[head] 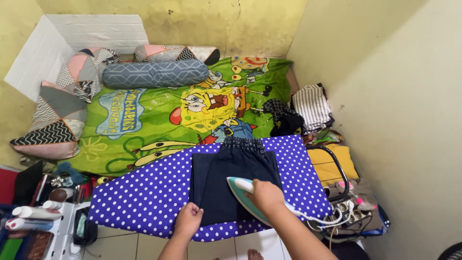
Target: Iron and fold a pair of dark blue trousers on an ironing board.
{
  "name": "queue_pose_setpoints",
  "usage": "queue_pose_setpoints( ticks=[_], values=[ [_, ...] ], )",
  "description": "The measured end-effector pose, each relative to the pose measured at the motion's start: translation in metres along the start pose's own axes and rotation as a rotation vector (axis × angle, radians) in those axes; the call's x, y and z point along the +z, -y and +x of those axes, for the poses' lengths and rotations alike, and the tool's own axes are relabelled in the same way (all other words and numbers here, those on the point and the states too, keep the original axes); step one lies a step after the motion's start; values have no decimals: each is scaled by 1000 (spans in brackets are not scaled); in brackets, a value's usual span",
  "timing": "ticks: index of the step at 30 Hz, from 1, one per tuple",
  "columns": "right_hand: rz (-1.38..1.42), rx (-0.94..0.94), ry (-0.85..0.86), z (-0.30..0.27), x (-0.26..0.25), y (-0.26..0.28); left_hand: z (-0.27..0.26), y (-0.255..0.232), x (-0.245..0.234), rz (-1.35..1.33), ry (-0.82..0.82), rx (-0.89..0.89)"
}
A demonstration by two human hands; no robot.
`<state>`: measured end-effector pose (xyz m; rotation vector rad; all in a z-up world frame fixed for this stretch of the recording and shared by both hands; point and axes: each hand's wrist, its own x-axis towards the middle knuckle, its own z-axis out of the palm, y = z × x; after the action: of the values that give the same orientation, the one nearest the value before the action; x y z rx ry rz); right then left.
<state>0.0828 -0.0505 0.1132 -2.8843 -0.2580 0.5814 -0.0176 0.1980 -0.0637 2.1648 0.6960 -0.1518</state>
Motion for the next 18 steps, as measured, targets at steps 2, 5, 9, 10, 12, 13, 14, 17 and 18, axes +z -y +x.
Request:
queue_pose_setpoints(
  ticks=[2,5,9,10,12,13,14,17,18],
  values=[
    [8,56,-9,-8,1,-6,-3,-4,-4,-4,25,-11],
    [17,144,-47,-12,6,-17,-3,-4,-4,-6,49,-14],
    [34,222,-156,-1,11,-35,-1,-3,-4,34,52,8],
    [35,225,-156,4,9,-39,-1,-1,-3,36,55,10],
    [46,269,-228,16,4,-46,1,2,-1,16,58,8],
    [45,267,-227,22,-1,-48,1,1,-2,16,58,6],
    [54,316,-259,28,-6,-51,0,0,-3,7,55,10],
    [89,390,-261,41,-17,-59,-1,-1,-4,-1,52,14],
    [119,416,-233,45,-20,-62,-1,-2,-5,2,49,17]
  ],
)
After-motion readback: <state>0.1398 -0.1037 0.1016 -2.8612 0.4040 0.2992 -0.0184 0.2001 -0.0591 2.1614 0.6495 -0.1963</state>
